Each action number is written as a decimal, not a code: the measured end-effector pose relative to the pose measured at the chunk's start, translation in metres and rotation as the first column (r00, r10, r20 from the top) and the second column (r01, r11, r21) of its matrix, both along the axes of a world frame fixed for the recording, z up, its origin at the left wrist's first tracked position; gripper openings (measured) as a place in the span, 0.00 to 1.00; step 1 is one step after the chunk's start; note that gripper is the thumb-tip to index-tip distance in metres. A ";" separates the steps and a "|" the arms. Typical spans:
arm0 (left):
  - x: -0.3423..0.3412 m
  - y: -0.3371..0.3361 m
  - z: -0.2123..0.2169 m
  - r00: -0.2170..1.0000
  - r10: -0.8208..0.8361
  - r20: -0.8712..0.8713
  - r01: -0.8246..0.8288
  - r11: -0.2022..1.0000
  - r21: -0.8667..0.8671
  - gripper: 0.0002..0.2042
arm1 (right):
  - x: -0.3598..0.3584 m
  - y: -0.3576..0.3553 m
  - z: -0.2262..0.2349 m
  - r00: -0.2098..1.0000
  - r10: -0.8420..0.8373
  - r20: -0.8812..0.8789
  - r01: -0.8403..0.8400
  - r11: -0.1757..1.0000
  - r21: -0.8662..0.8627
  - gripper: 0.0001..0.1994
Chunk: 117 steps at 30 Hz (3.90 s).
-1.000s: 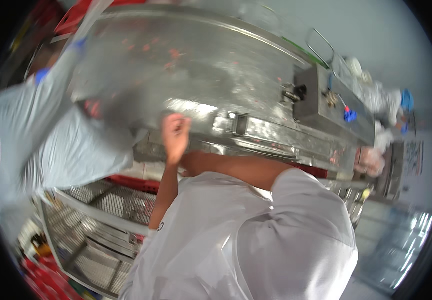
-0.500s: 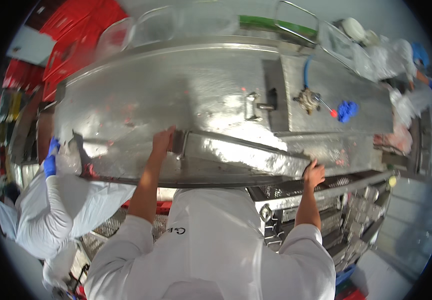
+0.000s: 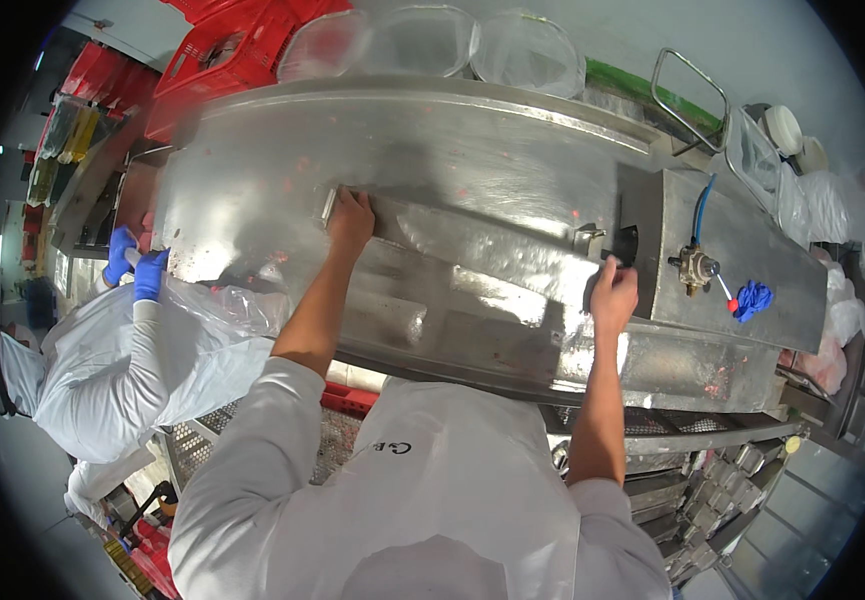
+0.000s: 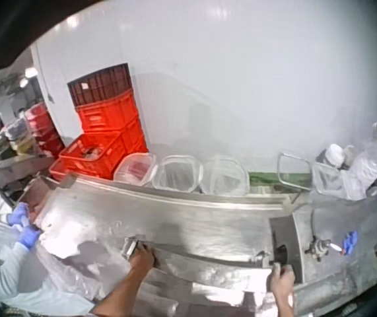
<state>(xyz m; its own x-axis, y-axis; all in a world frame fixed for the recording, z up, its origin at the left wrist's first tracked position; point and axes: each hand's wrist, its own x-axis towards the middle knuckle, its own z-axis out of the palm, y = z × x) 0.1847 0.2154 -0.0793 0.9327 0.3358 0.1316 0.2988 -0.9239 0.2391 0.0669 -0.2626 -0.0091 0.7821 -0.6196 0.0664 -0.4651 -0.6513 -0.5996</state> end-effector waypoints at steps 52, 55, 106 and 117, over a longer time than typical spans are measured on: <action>-0.053 -0.567 0.124 -0.454 -0.788 0.416 0.869 -0.289 0.402 0.18 | -0.608 -0.099 0.070 0.450 0.408 -0.794 -0.020 0.894 0.448 0.12; -0.053 -0.603 0.104 -0.397 -0.808 0.436 0.890 -0.223 0.397 0.19 | -0.590 -0.110 0.192 0.280 0.472 -0.836 0.060 0.860 0.506 0.14; -0.128 -0.074 -0.012 0.954 -0.294 0.052 0.298 0.939 -0.169 0.16 | -0.077 0.165 0.029 0.321 0.897 -0.303 -0.583 0.440 0.683 0.28; -0.004 0.081 0.041 0.989 0.053 0.141 -0.054 0.999 0.001 0.23 | 0.096 0.135 -0.041 0.400 0.804 -0.439 -0.916 0.367 -0.163 0.60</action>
<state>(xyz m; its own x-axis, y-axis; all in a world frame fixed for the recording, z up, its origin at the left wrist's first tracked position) 0.1803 0.2960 -0.0388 0.8856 0.3839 0.2616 0.3117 -0.9086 0.2782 0.1633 -0.1276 -0.0505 0.8825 0.4328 -0.1841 0.3924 -0.8933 -0.2193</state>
